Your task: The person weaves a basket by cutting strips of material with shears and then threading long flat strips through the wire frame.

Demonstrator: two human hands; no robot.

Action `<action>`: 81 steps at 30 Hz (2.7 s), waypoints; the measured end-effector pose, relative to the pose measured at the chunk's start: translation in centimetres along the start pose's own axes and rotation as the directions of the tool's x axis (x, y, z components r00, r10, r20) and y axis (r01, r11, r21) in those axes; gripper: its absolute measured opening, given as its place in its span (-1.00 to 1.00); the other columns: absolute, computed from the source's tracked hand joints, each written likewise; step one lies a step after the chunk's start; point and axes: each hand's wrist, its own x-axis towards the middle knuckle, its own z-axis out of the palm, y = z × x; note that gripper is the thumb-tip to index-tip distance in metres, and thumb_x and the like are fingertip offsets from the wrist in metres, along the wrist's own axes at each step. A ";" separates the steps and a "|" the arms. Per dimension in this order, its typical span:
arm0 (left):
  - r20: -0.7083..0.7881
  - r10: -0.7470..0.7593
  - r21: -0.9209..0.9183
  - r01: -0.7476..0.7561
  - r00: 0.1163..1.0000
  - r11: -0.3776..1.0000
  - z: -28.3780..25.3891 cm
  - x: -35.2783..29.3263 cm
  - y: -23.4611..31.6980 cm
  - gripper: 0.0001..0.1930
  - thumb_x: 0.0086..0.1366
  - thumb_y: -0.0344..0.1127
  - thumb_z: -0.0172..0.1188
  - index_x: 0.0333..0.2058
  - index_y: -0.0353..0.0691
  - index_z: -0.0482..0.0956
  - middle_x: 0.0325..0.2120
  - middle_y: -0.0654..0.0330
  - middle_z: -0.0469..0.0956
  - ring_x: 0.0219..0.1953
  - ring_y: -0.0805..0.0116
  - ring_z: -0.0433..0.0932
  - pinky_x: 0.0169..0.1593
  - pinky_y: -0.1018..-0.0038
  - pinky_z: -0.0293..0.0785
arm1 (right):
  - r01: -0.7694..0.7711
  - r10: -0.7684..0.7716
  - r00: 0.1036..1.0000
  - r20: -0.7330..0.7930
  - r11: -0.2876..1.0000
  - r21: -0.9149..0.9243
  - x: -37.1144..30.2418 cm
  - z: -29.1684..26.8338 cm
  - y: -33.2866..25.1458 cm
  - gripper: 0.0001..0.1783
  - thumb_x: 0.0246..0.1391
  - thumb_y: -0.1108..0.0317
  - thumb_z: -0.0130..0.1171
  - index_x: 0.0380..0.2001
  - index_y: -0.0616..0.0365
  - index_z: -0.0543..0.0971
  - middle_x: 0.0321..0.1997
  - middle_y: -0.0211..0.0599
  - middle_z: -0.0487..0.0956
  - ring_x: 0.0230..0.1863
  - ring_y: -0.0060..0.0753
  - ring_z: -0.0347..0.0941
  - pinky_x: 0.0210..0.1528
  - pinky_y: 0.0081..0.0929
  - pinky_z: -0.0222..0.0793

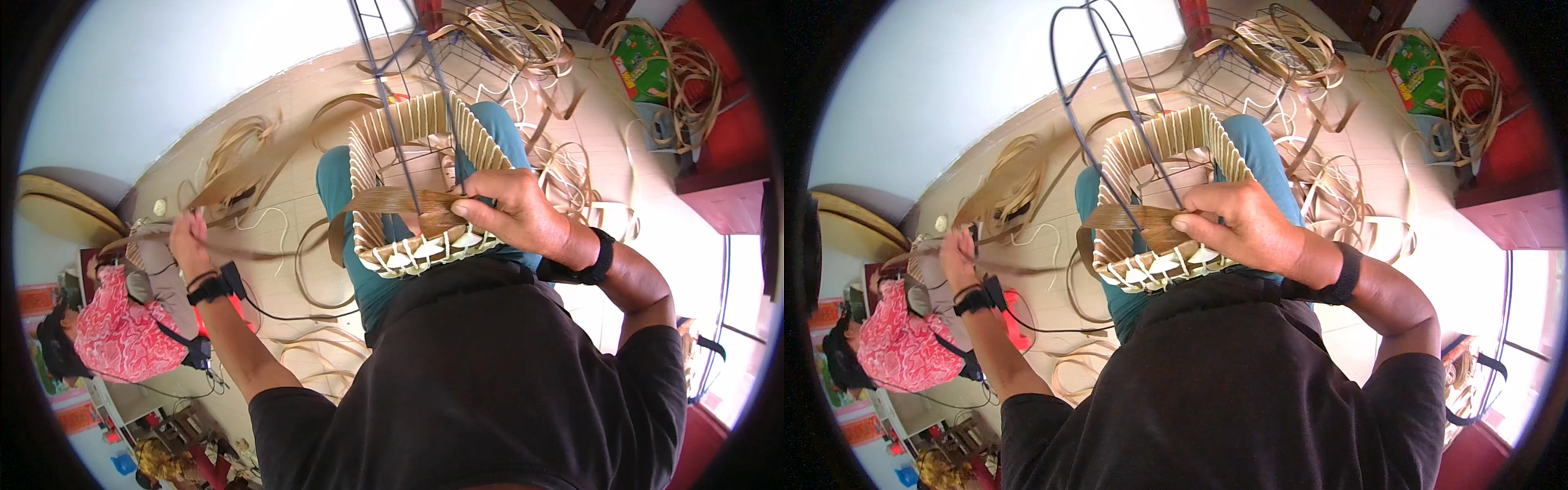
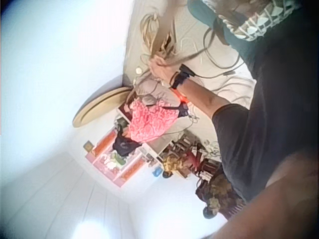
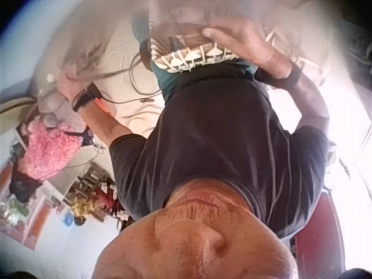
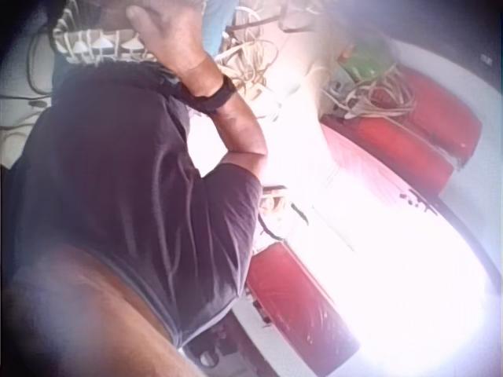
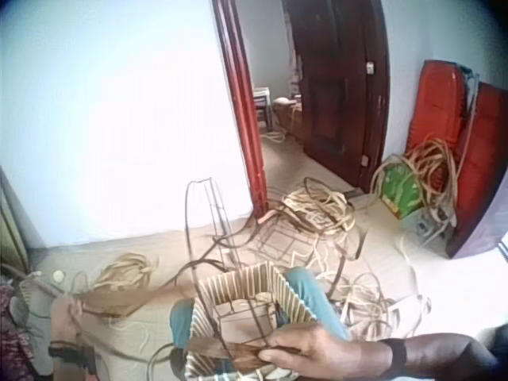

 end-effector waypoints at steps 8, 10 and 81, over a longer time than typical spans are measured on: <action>0.048 0.566 0.717 -0.424 0.823 0.554 -6.0 -10.2 -3.9 -0.72 0.15 -0.38 0.22 -0.18 -0.40 0.54 -0.40 0.13 0.57 -0.37 0.40 0.55 -0.24 0.50 0.48 | 0.034 -0.036 0.999 0.019 0.997 0.068 1.7 1.0 0.7 -0.81 0.07 0.37 0.24 -0.51 0.24 0.50 -0.61 -0.22 0.44 -0.61 -0.38 0.39 -0.54 -0.47 0.30; 0.125 0.324 0.354 -0.347 0.938 0.869 3.9 -17.0 0.0 -0.80 0.26 -0.42 0.13 -0.18 -0.38 0.56 -0.36 0.20 0.59 -0.31 0.47 0.54 -0.17 0.54 0.47 | 0.048 -0.049 0.999 0.023 0.997 0.069 1.9 1.4 1.1 -0.79 0.08 0.37 0.24 -0.54 0.24 0.49 -0.64 -0.26 0.43 -0.63 -0.50 0.35 -0.56 -0.51 0.27; 0.405 0.340 0.066 -0.398 0.849 0.915 21.9 -29.8 -0.7 -0.65 0.41 -0.29 -0.04 -0.06 -0.51 0.49 -0.23 -0.04 0.59 -0.22 0.22 0.61 -0.18 0.43 0.55 | -0.169 0.088 0.965 0.245 0.928 0.331 3.5 2.0 3.0 -0.84 0.21 0.39 0.13 -0.39 0.29 0.52 -0.51 -0.52 0.45 -0.42 -0.75 0.30 -0.38 -0.65 0.29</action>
